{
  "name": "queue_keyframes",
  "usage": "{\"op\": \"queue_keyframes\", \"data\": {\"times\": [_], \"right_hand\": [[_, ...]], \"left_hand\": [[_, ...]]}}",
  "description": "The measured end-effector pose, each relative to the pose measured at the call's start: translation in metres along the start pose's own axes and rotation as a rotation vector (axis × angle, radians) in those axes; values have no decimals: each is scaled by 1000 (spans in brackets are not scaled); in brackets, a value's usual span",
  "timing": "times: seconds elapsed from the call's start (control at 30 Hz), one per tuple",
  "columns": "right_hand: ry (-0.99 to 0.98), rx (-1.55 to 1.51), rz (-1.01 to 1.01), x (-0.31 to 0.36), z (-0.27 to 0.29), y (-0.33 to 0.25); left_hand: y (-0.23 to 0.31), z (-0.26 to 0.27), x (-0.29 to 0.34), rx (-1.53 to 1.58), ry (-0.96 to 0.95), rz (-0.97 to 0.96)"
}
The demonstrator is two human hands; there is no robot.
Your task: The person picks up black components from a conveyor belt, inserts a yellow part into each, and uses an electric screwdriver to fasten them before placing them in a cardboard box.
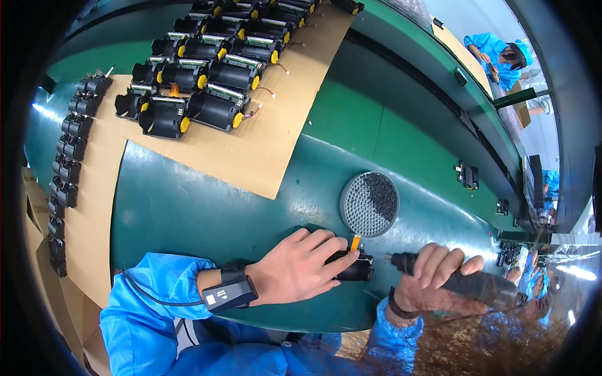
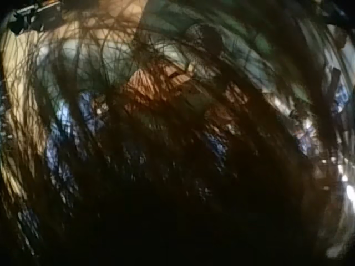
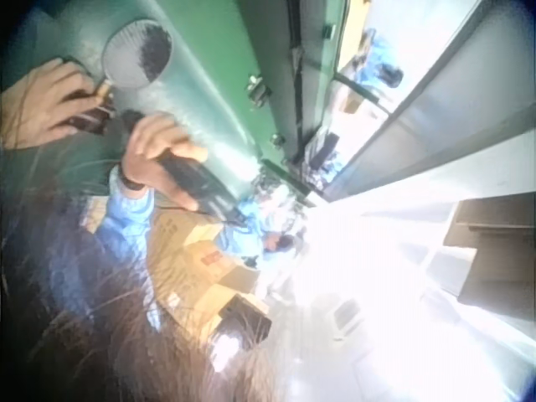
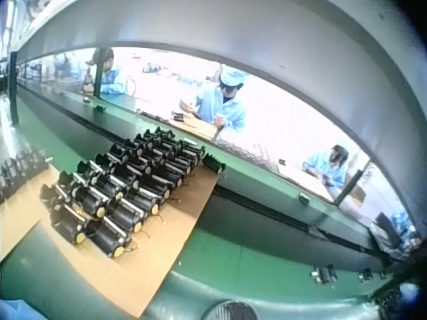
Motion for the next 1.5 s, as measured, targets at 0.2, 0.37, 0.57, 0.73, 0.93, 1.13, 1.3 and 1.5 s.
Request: {"op": "queue_keyframes", "data": {"times": [0.2, 0.37, 0.57, 0.73, 0.93, 1.13, 1.3, 1.5], "right_hand": [[122, 167, 79, -31, 37, 30], [119, 212, 89, -32, 41, 38], [151, 245, 81, -32, 48, 42], [149, 260, 91, -32, 46, 43], [97, 301, 45, -35, 43, 49], [190, 210, 68, -32, 55, 41], [97, -41, 47, -27, 24, 0], [-23, -108, -52, 16, -20, 2]], "left_hand": [[-2, -2, 0, 30, 16, 2], [-1, -2, 1, 36, 13, 5], [-2, -3, 1, 42, 22, 3], [-2, -2, 2, 43, 29, 9], [-1, -3, 1, 28, 29, 15], [-3, -2, 4, 53, 58, 20], [-4, -4, 5, 58, 32, 47], [-12, -6, 4, 111, 15, 77]]}}
Point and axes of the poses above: each hand's wrist, its own x-axis away from the middle knuckle, its own z-axis out of the back of the hand, y = z × x, the point moved 9 cm from there along -x, towards the middle knuckle, and after that the axes turned 15 degrees about y, right-handed, at the moved point
